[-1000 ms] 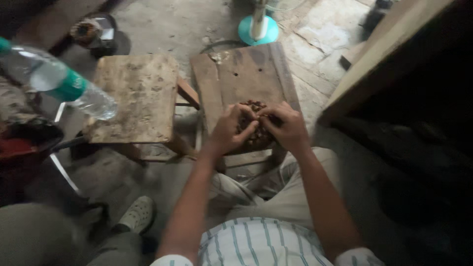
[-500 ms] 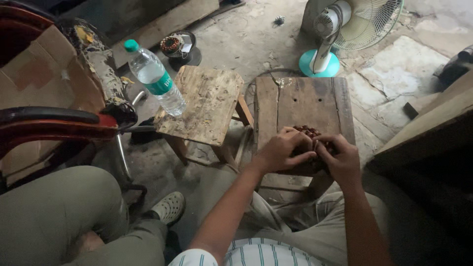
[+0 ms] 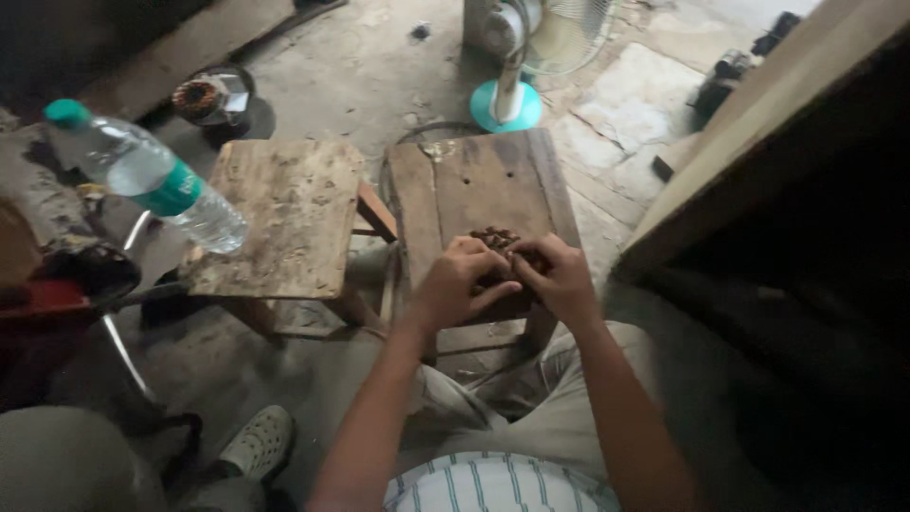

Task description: The person winds copper wire around the slots of a motor stator by hand, securing the wire ends with white tape. The person then uses shears to trim the excess wire.

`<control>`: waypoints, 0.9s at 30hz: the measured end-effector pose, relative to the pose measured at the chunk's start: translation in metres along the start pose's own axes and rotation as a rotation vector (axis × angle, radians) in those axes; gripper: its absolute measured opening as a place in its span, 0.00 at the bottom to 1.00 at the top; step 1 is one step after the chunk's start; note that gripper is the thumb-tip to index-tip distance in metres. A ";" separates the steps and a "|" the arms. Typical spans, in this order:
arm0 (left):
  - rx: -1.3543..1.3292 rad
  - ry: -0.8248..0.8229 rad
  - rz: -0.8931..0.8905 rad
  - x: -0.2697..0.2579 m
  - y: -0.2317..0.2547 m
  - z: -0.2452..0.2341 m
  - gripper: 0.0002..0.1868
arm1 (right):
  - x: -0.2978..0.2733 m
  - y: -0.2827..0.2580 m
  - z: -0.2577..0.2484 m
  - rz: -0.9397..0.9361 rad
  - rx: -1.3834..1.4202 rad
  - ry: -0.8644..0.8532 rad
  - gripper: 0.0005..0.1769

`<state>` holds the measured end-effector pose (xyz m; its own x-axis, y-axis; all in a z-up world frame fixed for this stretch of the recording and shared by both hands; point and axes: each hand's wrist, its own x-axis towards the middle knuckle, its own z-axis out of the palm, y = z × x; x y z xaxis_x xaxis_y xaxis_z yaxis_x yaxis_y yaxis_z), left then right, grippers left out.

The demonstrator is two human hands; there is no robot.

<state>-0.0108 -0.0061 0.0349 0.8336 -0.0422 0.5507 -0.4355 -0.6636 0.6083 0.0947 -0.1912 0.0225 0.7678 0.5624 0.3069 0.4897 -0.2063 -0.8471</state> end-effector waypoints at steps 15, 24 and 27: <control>0.022 0.010 -0.019 0.001 -0.002 0.003 0.14 | 0.000 -0.011 -0.004 0.021 0.072 -0.053 0.08; -0.079 0.023 -0.081 -0.005 -0.009 0.005 0.15 | 0.001 -0.008 -0.004 -0.097 0.032 -0.057 0.09; -0.126 0.001 -0.123 -0.008 -0.011 0.005 0.17 | 0.001 -0.009 -0.005 -0.069 0.017 -0.072 0.08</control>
<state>-0.0107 -0.0019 0.0210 0.8831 0.0342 0.4679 -0.3691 -0.5650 0.7379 0.0934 -0.1926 0.0324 0.7003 0.6311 0.3336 0.5333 -0.1518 -0.8322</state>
